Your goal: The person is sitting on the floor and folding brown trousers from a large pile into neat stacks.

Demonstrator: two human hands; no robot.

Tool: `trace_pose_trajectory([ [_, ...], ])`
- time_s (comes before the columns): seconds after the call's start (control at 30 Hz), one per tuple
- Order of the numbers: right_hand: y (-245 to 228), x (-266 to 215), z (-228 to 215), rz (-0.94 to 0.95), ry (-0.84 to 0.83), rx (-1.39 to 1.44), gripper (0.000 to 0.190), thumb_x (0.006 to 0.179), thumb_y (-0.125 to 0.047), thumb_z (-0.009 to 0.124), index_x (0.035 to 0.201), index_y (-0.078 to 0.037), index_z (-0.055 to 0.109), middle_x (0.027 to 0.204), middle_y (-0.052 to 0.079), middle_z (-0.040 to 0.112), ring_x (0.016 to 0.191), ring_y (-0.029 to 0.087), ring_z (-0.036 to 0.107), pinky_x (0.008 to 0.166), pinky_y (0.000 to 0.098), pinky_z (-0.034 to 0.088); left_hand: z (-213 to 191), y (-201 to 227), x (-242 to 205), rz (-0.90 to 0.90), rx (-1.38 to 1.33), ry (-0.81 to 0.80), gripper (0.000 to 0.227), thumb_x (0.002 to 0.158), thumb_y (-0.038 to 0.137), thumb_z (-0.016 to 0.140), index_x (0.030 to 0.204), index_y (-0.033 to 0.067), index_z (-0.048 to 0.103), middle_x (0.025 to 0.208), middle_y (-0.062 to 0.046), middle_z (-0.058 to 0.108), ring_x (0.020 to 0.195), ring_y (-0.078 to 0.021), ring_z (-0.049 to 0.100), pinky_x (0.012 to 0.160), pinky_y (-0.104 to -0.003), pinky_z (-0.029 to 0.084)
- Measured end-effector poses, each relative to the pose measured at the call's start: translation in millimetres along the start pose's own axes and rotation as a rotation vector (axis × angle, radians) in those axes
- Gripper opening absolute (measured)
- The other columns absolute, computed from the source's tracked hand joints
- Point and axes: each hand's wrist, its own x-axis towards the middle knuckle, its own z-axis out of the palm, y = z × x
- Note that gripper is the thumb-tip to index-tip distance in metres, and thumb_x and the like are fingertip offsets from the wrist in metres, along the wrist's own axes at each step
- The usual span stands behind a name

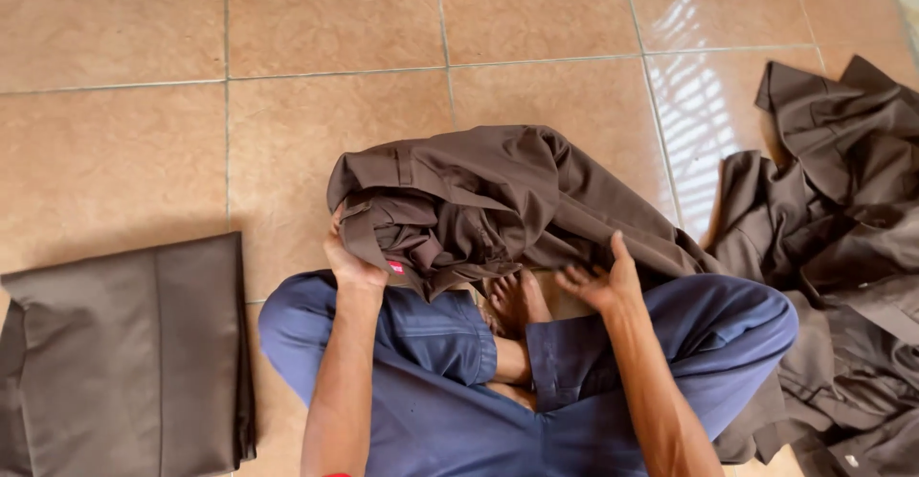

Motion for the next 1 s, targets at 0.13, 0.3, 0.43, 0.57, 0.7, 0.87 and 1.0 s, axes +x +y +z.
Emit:
trace_pose_trajectory([
  [0.13, -46.3, 88.9, 14.1, 0.037, 0.015, -0.003, 0.057, 0.101, -0.041, 0.065, 0.135, -0.006, 0.037, 0.120, 0.009, 0.039, 0.110, 0.031, 0.049, 0.087, 0.0568, 0.054, 3.7, -6.3, -4.6, 0.026, 0.049, 0.020, 0.029, 0.096, 0.028, 0.062, 0.110, 0.0056, 0.074, 0.110, -0.019, 0.075, 0.102, -0.0327, 0.075, 0.091, -0.046, 0.061],
  [0.3, -98.0, 26.2, 102.2, -0.387, -0.170, -0.045, 0.023, 0.094, -0.025, 0.071, 0.095, -0.011, 0.053, 0.077, 0.000, 0.046, 0.065, 0.020, 0.054, 0.066, 0.0413, 0.065, 8.3, -4.9, 0.1, 0.072, 0.185, 0.054, 0.032, 0.095, 0.026, 0.064, 0.116, 0.0030, 0.069, 0.113, -0.021, 0.071, 0.104, -0.0355, 0.073, 0.088, -0.049, 0.062],
  [0.43, -82.3, -150.4, 171.3, -0.754, -0.512, -0.153, 0.028, 0.097, -0.009, 0.055, 0.123, -0.005, 0.064, 0.107, 0.007, 0.069, 0.087, 0.018, 0.066, 0.085, 0.0369, 0.060, 4.5, -11.2, 14.3, 0.058, 0.269, 0.116, 0.034, 0.094, 0.025, 0.064, 0.119, 0.0017, 0.066, 0.115, -0.022, 0.069, 0.104, -0.0369, 0.072, 0.086, -0.051, 0.062],
  [0.57, -91.4, -170.1, 195.8, -0.915, -0.709, -0.309, 0.038, 0.101, -0.026, 0.058, 0.128, 0.001, 0.062, 0.108, 0.010, 0.076, 0.078, 0.017, 0.075, 0.070, 0.0253, 0.069, 1.5, -24.5, 17.3, 0.043, 0.408, 0.159, 0.039, 0.094, 0.024, 0.065, 0.124, -0.0003, 0.062, 0.118, -0.024, 0.067, 0.106, -0.0390, 0.070, 0.084, -0.053, 0.062],
  [0.7, -99.3, -66.8, 196.6, -0.502, -0.413, -0.383, 0.100, 0.061, -0.071, 0.078, 0.133, -0.004, 0.060, 0.115, 0.017, 0.076, 0.104, 0.033, 0.081, 0.089, 0.0540, 0.070, -2.5, -34.0, 15.0, 0.039, 0.529, 0.185, 0.045, 0.093, 0.022, 0.066, 0.129, -0.0022, 0.058, 0.121, -0.025, 0.064, 0.107, -0.0411, 0.069, 0.082, -0.055, 0.063],
  [0.87, 23.9, 4.3, 79.9, -0.439, -0.210, -0.863, 0.073, 0.097, -0.057, 0.058, 0.145, -0.003, 0.047, 0.126, 0.020, 0.055, 0.122, 0.033, 0.058, 0.090, 0.0600, 0.054, -8.4, -43.9, 12.8, 0.039, 0.668, 0.229, 0.051, 0.092, 0.021, 0.067, 0.134, -0.0041, 0.054, 0.123, -0.027, 0.061, 0.108, -0.0432, 0.067, 0.080, -0.058, 0.063],
  [1.0, 65.4, 1.2, 51.1, -0.372, -0.272, -0.919, 0.078, 0.089, -0.046, 0.079, 0.146, -0.004, 0.045, 0.105, 0.014, 0.065, 0.091, 0.024, 0.070, 0.070, 0.0449, 0.065, -12.8, -55.3, 8.9, 0.017, 0.844, 0.268, 0.057, 0.091, 0.019, 0.068, 0.139, -0.0060, 0.050, 0.126, -0.028, 0.058, 0.109, -0.0453, 0.066, 0.078, -0.060, 0.064],
])
